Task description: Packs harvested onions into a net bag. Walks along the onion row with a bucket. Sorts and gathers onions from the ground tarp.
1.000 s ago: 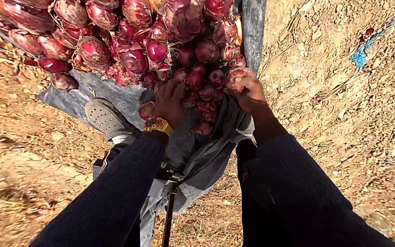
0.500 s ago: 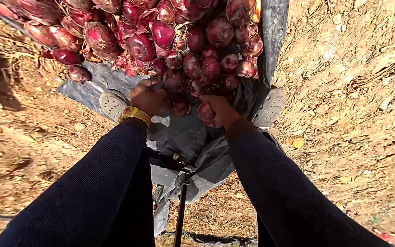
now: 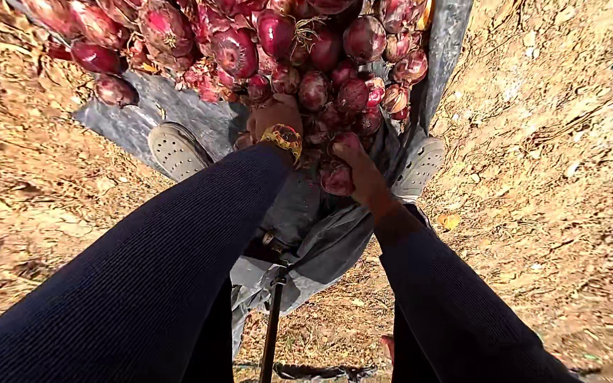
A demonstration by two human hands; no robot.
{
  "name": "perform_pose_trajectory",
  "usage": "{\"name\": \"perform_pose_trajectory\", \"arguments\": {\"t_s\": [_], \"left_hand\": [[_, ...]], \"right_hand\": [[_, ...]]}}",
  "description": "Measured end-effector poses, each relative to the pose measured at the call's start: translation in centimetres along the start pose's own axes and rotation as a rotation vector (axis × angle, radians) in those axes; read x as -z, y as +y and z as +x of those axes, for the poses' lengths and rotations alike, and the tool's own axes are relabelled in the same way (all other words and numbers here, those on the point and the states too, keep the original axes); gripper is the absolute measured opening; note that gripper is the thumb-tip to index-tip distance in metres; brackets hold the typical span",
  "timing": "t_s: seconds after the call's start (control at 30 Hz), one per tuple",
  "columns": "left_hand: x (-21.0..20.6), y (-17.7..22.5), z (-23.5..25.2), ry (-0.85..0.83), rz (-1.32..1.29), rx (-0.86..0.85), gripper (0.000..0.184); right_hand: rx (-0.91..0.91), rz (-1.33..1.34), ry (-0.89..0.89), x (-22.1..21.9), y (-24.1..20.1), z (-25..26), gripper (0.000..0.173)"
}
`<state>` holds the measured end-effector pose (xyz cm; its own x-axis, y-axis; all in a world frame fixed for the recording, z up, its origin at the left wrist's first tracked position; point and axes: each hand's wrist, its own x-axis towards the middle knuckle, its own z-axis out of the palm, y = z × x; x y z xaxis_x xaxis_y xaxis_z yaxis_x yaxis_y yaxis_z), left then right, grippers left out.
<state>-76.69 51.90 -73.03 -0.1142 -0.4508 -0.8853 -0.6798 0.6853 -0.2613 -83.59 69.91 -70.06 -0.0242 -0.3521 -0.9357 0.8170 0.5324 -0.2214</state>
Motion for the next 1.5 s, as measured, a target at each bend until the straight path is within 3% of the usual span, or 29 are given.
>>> {"name": "perform_pose_trajectory", "arguments": {"t_s": [0.1,0.17,0.33,0.4,0.47,0.57,0.63,0.7,0.83,0.97,1.03,1.13,1.2,1.27,1.33,1.43,1.5], "left_hand": [[-1.2,-2.8,1.1,-0.064,-0.185,-0.059,0.092],[-1.1,-5.5,1.7,-0.075,-0.287,-0.17,0.101],[-0.7,-13.9,0.7,-0.137,-0.657,-0.337,0.098],[-2.9,-17.6,-0.6,-0.177,-0.942,-0.31,0.092],[-6.4,-19.6,-2.3,-0.228,-1.291,-0.171,0.076],[-11.3,-20.2,-4.2,-0.317,-1.694,0.046,0.052],[-13.9,-20.3,-4.5,-0.378,-1.847,0.15,0.06],[-15.4,-19.7,-4.2,-0.379,-2.003,0.249,0.063],[-16.5,-18.0,-3.2,-0.378,-2.276,0.2,0.069],[-15.0,-16.8,-1.8,-0.4,-2.422,0.081,0.066],[-14.9,-16.7,-2.2,-0.448,-2.437,0.042,0.064],[-12.8,-18.2,-6.3,-0.543,-2.359,-0.003,0.072],[-10.6,-21.6,-10.9,-0.622,-2.31,-0.019,0.078],[-9.3,-26.7,-15.1,-0.655,-2.381,-0.126,0.072],[-7.8,-33.5,-21.1,-0.478,-2.483,-0.19,0.075],[-6.3,-45.9,-32.0,0.048,-2.606,-0.342,0.065],[-5.5,-54.7,-39.6,0.43,-2.573,-0.512,0.056]], "right_hand": [[0.039,-0.099,0.079,-3.4,-1.4,2.4,0.075],[0.038,-0.206,0.179,-4.9,-0.7,3.5,0.073],[0.118,-0.767,0.309,-6.3,0.4,2.7,0.094],[0.123,-0.86,0.322,-7.5,0.2,3.7,0.091],[0.119,-0.888,0.304,-8.3,0.4,6.2,0.089],[0.042,-0.93,0.2,-9.1,-1.0,8.0,0.091],[0.047,-0.832,0.113,-9.8,-2.1,6.8,0.085],[0.074,-0.792,0.053,-10.3,-2.5,5.6,0.09],[0.095,-0.709,0.039,-11.4,0.1,6.5,0.095],[0.065,-0.826,0.142,-13.9,2.3,8.3,0.085],[0.026,-0.89,0.163,-13.7,2.5,7.1,0.083],[0.013,-0.837,0.127,-12.9,2.1,1.1,0.087],[0.076,-0.688,0.11,-14.4,1.5,-3.8,0.087],[0.151,-0.69,0.058,-17.7,0.2,-8.0,0.097],[0.235,-0.764,-0.086,-23.8,-2.1,-12.4,0.095],[0.4,-0.804,-0.464,-37.9,-6.5,-19.4,0.077],[0.512,-0.808,-0.711,-49.1,-9.3,-24.5,0.076]]}}
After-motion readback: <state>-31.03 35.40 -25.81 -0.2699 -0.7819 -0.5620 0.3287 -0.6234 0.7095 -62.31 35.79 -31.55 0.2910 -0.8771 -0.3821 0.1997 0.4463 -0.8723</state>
